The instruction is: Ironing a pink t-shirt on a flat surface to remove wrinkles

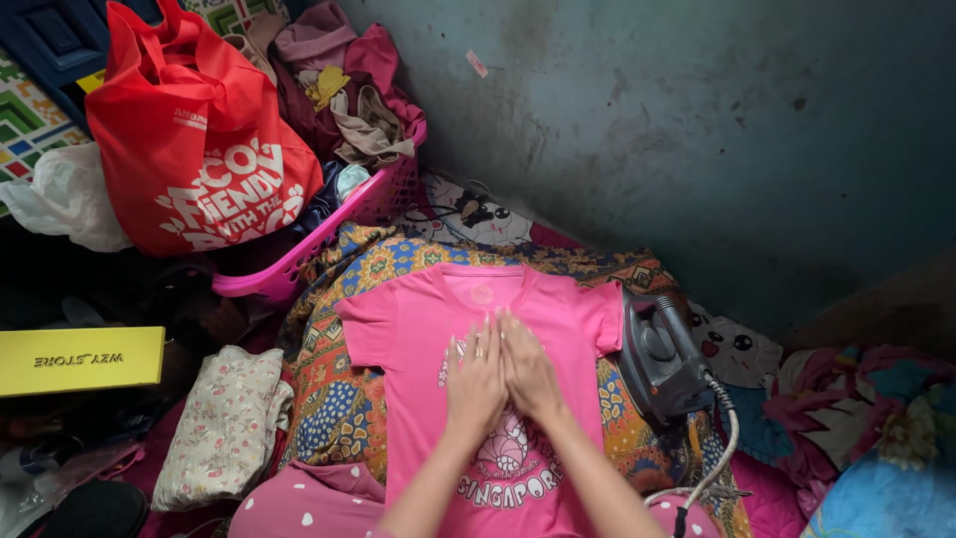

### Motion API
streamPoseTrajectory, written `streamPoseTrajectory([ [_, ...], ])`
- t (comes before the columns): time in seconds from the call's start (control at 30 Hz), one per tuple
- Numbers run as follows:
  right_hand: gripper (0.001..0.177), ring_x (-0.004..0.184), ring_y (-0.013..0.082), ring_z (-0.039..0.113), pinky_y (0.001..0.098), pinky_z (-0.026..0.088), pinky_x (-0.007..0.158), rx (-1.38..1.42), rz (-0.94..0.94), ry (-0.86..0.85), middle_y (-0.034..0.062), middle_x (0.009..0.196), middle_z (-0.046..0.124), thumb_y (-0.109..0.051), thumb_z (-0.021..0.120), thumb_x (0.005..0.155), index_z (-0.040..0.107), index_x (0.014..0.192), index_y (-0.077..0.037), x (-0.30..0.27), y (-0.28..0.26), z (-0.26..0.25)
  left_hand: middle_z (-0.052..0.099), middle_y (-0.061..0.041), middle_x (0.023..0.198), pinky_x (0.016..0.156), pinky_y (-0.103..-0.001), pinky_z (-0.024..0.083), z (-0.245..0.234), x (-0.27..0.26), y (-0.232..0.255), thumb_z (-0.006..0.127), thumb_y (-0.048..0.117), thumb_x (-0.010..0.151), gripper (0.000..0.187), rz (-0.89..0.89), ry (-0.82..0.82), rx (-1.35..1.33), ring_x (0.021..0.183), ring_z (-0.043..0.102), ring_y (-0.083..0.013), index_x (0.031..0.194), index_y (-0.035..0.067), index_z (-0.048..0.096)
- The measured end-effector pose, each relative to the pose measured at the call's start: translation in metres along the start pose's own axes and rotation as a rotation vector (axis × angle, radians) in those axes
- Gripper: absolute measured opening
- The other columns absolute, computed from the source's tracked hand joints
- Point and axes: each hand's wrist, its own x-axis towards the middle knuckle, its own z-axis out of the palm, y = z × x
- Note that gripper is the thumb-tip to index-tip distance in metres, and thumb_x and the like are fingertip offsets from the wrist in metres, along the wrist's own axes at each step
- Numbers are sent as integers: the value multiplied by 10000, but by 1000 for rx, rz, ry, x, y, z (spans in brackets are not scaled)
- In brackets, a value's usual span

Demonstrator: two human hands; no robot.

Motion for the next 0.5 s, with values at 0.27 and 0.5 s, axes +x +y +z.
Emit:
streamPoseTrajectory([
  [0.27, 610, 1514, 344, 257, 485, 206, 1208, -357, 154, -151, 168, 1649, 292, -460, 338, 1044, 357, 1581, -172, -35, 42, -19, 375, -85, 1600, 1212, -564, 145, -27, -12, -52, 415, 529, 984, 581, -149, -135, 10, 1494, 332, -316, 1505, 272, 424],
  [0.5, 508, 1463, 393, 392, 459, 296, 1195, -27, 185, -31, 239, 1582, 416, -295, 513, 1025, 497, 1480, -69, -76, 37, -38, 379, -86, 1613, 1167, -599, 218, -36, -46, -97, 414, 476, 1015, 571, -331, -47, 84, 1469, 338, -365, 1550, 277, 413],
])
